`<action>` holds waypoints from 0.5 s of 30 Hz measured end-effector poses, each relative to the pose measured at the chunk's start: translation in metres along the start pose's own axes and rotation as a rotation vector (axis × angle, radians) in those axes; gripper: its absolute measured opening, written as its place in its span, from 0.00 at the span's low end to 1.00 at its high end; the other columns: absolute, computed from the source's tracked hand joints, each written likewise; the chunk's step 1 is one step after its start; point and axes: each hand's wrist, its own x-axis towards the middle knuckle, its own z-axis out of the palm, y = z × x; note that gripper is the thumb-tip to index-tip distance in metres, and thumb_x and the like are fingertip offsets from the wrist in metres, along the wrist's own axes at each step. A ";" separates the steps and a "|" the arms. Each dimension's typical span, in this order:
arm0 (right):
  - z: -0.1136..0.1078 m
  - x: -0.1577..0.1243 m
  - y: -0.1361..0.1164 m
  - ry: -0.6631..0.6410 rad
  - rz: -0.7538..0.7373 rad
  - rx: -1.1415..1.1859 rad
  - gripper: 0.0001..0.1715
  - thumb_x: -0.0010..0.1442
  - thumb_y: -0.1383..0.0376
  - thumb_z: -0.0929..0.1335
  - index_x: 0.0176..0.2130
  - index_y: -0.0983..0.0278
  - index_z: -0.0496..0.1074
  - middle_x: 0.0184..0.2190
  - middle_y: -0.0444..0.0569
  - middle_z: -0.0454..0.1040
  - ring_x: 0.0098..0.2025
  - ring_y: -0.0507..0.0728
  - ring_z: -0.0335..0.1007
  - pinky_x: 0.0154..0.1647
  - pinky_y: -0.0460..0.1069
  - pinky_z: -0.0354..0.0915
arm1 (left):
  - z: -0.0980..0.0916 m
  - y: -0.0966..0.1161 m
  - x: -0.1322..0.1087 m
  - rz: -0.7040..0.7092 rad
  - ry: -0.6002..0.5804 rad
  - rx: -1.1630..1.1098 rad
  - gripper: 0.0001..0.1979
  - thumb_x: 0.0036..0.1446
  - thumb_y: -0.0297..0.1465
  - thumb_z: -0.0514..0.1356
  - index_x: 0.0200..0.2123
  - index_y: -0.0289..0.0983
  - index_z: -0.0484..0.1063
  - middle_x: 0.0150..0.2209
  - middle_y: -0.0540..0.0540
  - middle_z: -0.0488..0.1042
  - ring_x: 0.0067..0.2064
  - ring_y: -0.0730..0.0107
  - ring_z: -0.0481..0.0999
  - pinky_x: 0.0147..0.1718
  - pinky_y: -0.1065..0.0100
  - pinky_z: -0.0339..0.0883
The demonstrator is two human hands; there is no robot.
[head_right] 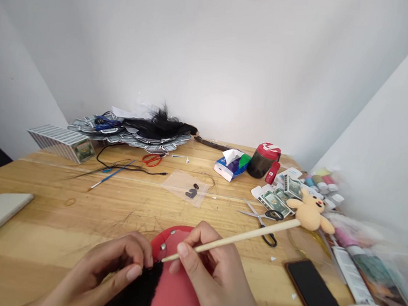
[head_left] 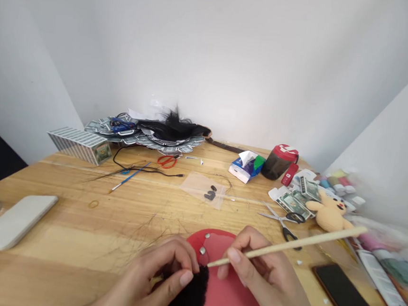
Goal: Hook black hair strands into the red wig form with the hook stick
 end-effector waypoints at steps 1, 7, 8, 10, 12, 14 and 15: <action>0.000 0.000 0.000 -0.002 -0.012 -0.010 0.21 0.66 0.50 0.66 0.29 0.60 0.72 0.25 0.45 0.75 0.29 0.54 0.69 0.31 0.47 0.60 | -0.001 0.001 0.000 -0.002 -0.006 0.006 0.11 0.70 0.38 0.53 0.35 0.40 0.69 0.36 0.50 0.75 0.36 0.73 0.75 0.36 0.75 0.67; -0.001 -0.001 0.001 -0.031 -0.028 0.011 0.20 0.67 0.50 0.65 0.30 0.60 0.71 0.27 0.45 0.76 0.30 0.54 0.70 0.33 0.47 0.61 | -0.003 0.000 -0.002 -0.068 -0.023 -0.140 0.11 0.70 0.39 0.54 0.37 0.40 0.69 0.41 0.48 0.74 0.42 0.70 0.74 0.40 0.72 0.67; -0.001 -0.001 0.001 -0.036 -0.028 0.023 0.20 0.67 0.51 0.65 0.30 0.60 0.71 0.28 0.45 0.76 0.31 0.54 0.70 0.33 0.47 0.62 | -0.002 -0.002 -0.003 -0.094 -0.025 -0.201 0.11 0.69 0.40 0.55 0.36 0.40 0.70 0.42 0.47 0.74 0.44 0.69 0.74 0.42 0.71 0.66; -0.001 -0.001 0.001 -0.048 -0.022 0.035 0.20 0.67 0.51 0.65 0.30 0.61 0.71 0.28 0.45 0.77 0.32 0.54 0.71 0.35 0.47 0.62 | 0.000 -0.007 -0.004 -0.162 -0.025 -0.341 0.12 0.67 0.40 0.58 0.35 0.39 0.70 0.43 0.47 0.74 0.44 0.69 0.73 0.43 0.71 0.66; -0.001 -0.001 0.001 -0.059 -0.014 0.045 0.20 0.67 0.51 0.65 0.31 0.61 0.71 0.29 0.45 0.77 0.33 0.55 0.72 0.36 0.47 0.62 | 0.003 -0.011 -0.004 -0.230 -0.028 -0.480 0.11 0.66 0.40 0.60 0.35 0.39 0.71 0.42 0.47 0.75 0.37 0.74 0.70 0.34 0.75 0.64; -0.001 0.000 0.001 -0.065 -0.009 0.070 0.20 0.67 0.50 0.66 0.31 0.61 0.71 0.29 0.45 0.77 0.33 0.55 0.73 0.36 0.47 0.63 | 0.006 -0.013 -0.004 -0.256 -0.032 -0.581 0.11 0.65 0.40 0.61 0.35 0.39 0.71 0.41 0.48 0.75 0.28 0.79 0.64 0.24 0.78 0.57; -0.001 0.000 0.001 -0.067 -0.008 0.087 0.20 0.67 0.50 0.66 0.31 0.60 0.71 0.29 0.45 0.77 0.33 0.55 0.73 0.36 0.47 0.63 | 0.007 -0.014 -0.004 -0.255 -0.033 -0.609 0.11 0.65 0.39 0.61 0.35 0.39 0.71 0.40 0.49 0.75 0.26 0.81 0.61 0.22 0.78 0.54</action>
